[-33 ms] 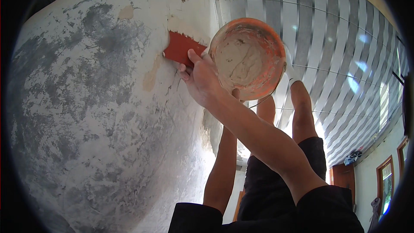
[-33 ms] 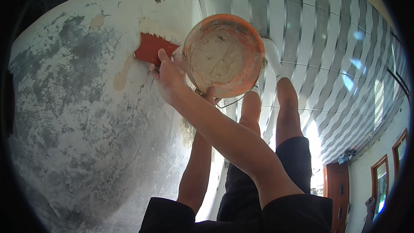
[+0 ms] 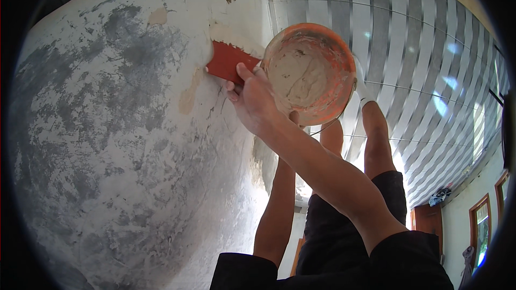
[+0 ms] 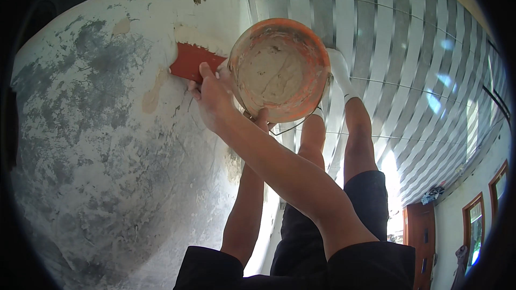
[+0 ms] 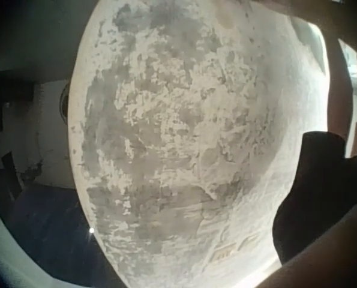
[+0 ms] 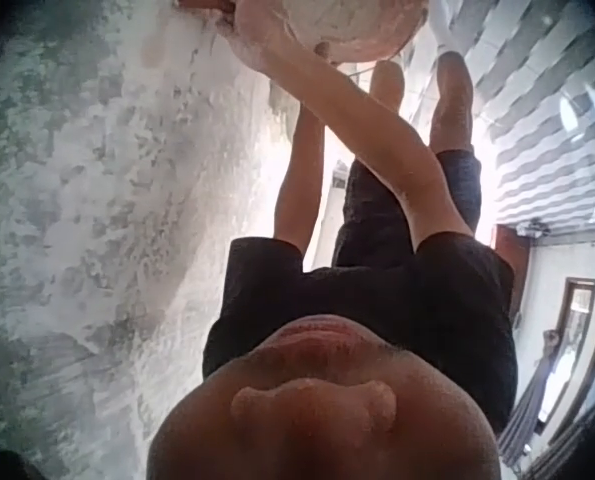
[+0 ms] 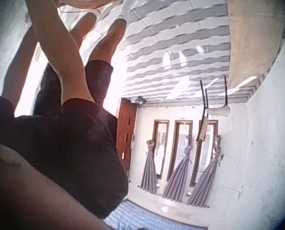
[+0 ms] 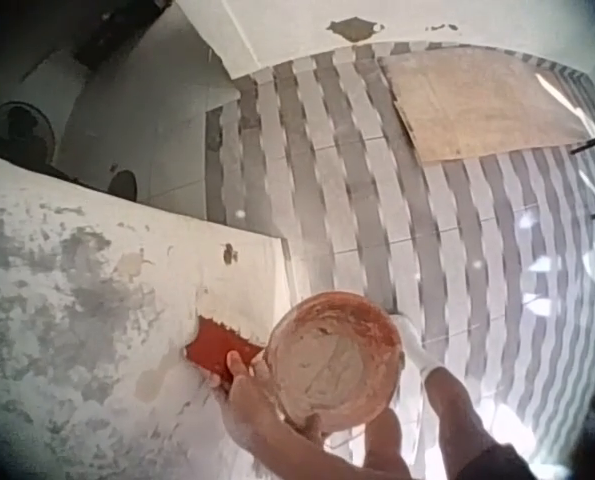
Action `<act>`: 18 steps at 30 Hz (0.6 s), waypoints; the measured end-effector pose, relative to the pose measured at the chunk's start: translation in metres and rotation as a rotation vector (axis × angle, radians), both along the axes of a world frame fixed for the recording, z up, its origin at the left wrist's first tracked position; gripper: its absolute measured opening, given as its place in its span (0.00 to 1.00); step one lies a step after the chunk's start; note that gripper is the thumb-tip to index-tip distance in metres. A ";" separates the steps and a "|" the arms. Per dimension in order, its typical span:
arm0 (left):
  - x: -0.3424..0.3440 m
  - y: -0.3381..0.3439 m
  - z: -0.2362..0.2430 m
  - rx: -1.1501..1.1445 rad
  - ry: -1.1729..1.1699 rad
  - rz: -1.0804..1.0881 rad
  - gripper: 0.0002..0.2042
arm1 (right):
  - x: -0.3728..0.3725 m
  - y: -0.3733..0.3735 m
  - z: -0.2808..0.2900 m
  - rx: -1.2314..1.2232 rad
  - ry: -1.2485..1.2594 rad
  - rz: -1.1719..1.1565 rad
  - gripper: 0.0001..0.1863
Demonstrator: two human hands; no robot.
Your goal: The person is applying plaster to a wall using a putty knife and a bucket.
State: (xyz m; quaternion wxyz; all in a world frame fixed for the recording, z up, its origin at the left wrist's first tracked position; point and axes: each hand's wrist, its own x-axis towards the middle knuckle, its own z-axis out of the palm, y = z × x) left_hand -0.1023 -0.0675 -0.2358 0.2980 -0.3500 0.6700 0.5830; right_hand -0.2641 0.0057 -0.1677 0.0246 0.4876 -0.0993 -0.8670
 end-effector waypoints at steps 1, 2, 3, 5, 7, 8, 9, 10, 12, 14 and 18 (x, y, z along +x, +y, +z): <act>-0.002 0.003 0.003 -0.001 0.000 0.001 0.38 | 0.003 0.001 0.002 0.046 -0.025 0.039 0.04; -0.003 0.006 0.005 -0.031 0.026 -0.011 0.37 | 0.004 0.004 0.002 0.046 -0.025 0.040 0.04; -0.006 0.012 0.009 -0.057 0.051 -0.023 0.37 | 0.003 0.010 0.004 0.250 -0.083 0.074 0.04; -0.011 0.022 0.016 0.024 0.041 0.056 0.37 | 0.004 0.018 0.002 0.460 -0.143 0.109 0.06; -0.014 0.020 0.019 0.091 0.042 0.132 0.37 | 0.001 0.021 0.004 1.244 -0.146 0.441 0.11; -0.012 0.017 0.017 0.063 0.062 0.133 0.35 | 0.000 0.023 0.009 1.386 -0.099 0.483 0.15; -0.010 0.013 0.015 0.034 0.084 0.133 0.34 | -0.001 0.019 0.011 1.381 -0.095 0.481 0.15; -0.008 0.015 0.011 0.015 0.103 0.133 0.33 | -0.003 0.017 0.011 1.428 -0.063 0.563 0.16; -0.006 0.015 0.006 -0.030 0.145 0.131 0.31 | -0.005 0.007 0.007 1.545 0.043 0.712 0.19; -0.018 0.024 0.015 -0.040 0.031 0.141 0.27 | -0.002 0.003 0.015 1.649 0.056 0.792 0.20; -0.029 0.030 0.024 0.020 -0.160 0.121 0.27 | 0.007 -0.011 0.013 1.854 0.122 0.750 0.22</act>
